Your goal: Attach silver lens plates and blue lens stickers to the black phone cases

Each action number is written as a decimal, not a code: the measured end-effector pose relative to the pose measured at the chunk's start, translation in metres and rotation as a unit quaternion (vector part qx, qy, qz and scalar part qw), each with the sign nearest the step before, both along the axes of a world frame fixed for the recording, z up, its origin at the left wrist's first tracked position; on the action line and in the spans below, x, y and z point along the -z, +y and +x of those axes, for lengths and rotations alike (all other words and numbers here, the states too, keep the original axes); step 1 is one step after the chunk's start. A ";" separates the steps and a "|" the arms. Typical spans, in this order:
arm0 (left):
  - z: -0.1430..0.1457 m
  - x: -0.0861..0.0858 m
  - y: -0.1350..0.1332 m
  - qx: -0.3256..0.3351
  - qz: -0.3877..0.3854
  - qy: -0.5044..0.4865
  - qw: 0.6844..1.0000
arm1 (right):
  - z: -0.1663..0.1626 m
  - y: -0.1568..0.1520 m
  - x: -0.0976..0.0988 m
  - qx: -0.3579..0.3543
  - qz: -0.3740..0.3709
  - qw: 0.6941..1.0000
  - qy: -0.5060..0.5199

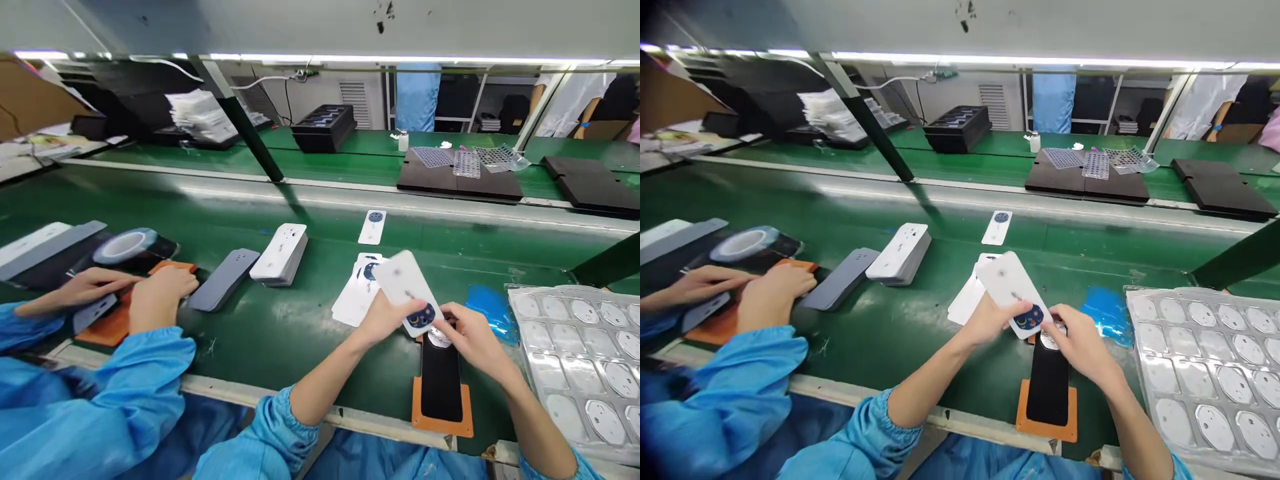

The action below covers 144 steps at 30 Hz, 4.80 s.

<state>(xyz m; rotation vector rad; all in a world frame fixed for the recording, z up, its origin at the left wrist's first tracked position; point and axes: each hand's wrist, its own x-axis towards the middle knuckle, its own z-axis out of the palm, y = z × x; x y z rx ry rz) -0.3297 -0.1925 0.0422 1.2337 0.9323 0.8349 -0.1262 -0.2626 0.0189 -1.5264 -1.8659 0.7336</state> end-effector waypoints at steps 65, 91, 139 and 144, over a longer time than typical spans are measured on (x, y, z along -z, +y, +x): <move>0.019 0.060 -0.052 0.047 0.311 -0.057 0.948 | -0.048 -0.004 -0.002 0.213 0.295 0.931 -0.027; -0.007 0.017 -0.011 -0.050 -0.081 -0.170 0.981 | 0.096 -0.026 -0.006 0.381 -0.086 0.893 -0.223; -0.016 0.070 -0.064 0.203 0.600 0.424 0.647 | 0.007 -0.078 0.034 -0.102 0.122 0.911 -0.380; -0.012 0.068 -0.065 0.233 0.578 0.421 0.659 | 0.004 -0.075 0.035 -0.110 0.136 0.910 -0.375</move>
